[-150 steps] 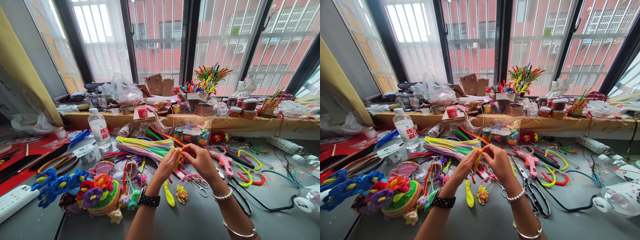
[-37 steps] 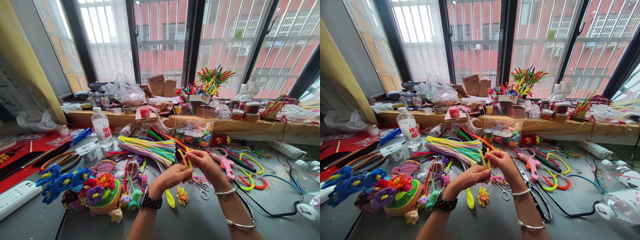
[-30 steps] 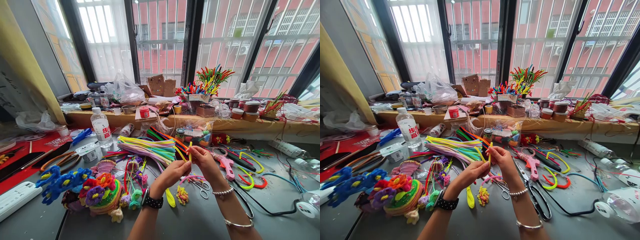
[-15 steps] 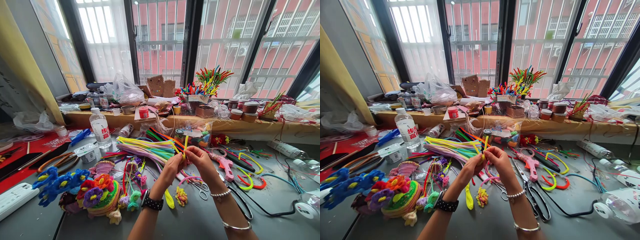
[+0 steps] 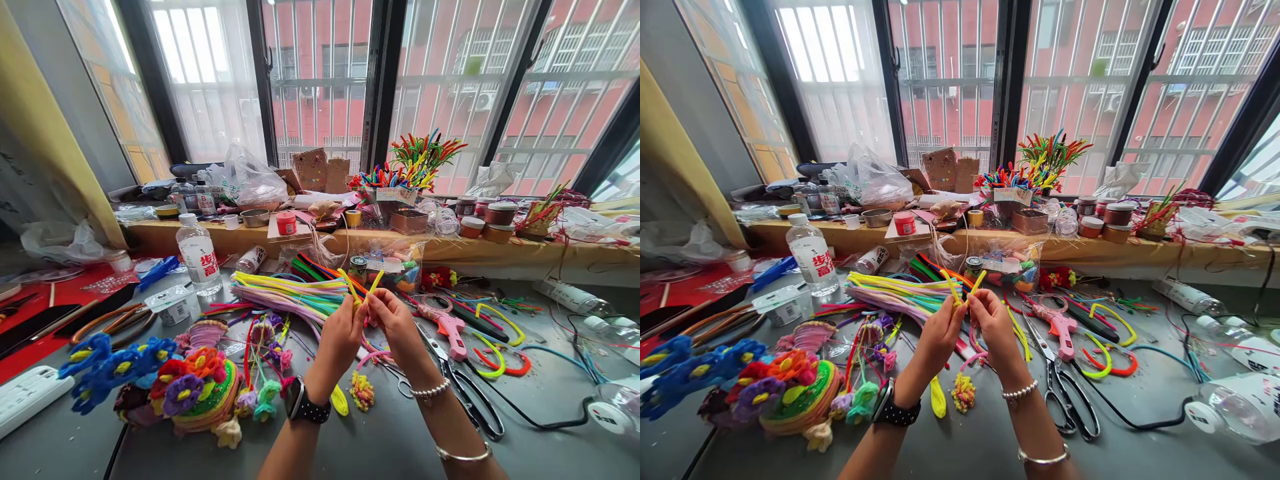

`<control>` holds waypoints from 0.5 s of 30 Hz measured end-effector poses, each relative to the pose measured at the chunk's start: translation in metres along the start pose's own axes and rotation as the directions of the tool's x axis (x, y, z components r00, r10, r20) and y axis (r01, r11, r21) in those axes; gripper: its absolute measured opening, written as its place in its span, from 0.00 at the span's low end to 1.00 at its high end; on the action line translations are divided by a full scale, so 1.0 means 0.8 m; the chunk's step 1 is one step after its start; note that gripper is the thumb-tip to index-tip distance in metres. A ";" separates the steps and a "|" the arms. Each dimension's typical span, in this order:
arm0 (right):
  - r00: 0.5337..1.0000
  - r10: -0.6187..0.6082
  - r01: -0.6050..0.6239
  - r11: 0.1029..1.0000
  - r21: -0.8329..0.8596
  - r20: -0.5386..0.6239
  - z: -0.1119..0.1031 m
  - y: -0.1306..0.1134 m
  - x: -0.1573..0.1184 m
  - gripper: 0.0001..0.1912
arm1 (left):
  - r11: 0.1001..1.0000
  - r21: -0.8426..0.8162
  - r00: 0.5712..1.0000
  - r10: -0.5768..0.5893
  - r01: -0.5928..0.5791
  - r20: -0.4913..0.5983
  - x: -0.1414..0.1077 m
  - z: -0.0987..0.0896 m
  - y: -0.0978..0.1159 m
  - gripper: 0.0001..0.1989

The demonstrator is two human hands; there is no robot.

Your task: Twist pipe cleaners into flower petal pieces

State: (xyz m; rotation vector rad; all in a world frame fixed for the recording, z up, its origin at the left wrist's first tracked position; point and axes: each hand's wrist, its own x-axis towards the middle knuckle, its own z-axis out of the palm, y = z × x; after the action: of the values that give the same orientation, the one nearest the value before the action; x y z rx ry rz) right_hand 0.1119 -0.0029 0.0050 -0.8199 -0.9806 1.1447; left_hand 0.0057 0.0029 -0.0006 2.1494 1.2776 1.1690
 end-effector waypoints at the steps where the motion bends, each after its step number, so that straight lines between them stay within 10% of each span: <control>1: 1.000 -0.004 0.004 1.000 -0.003 -0.009 -0.001 -0.001 0.000 0.12 | 0.998 0.046 1.000 0.030 -0.030 0.004 0.000 0.001 -0.001 0.13; 15: 0.971 -0.198 0.162 0.956 -0.243 -0.131 0.008 0.005 -0.004 0.10 | 0.919 0.377 0.991 0.131 -0.112 -0.025 0.000 0.004 -0.003 0.15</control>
State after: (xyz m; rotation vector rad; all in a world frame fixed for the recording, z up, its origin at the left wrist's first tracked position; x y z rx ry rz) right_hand 0.1039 -0.0047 0.0030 -0.9688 -1.0482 0.8072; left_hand 0.0066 0.0043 -0.0044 2.5182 1.5110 1.1023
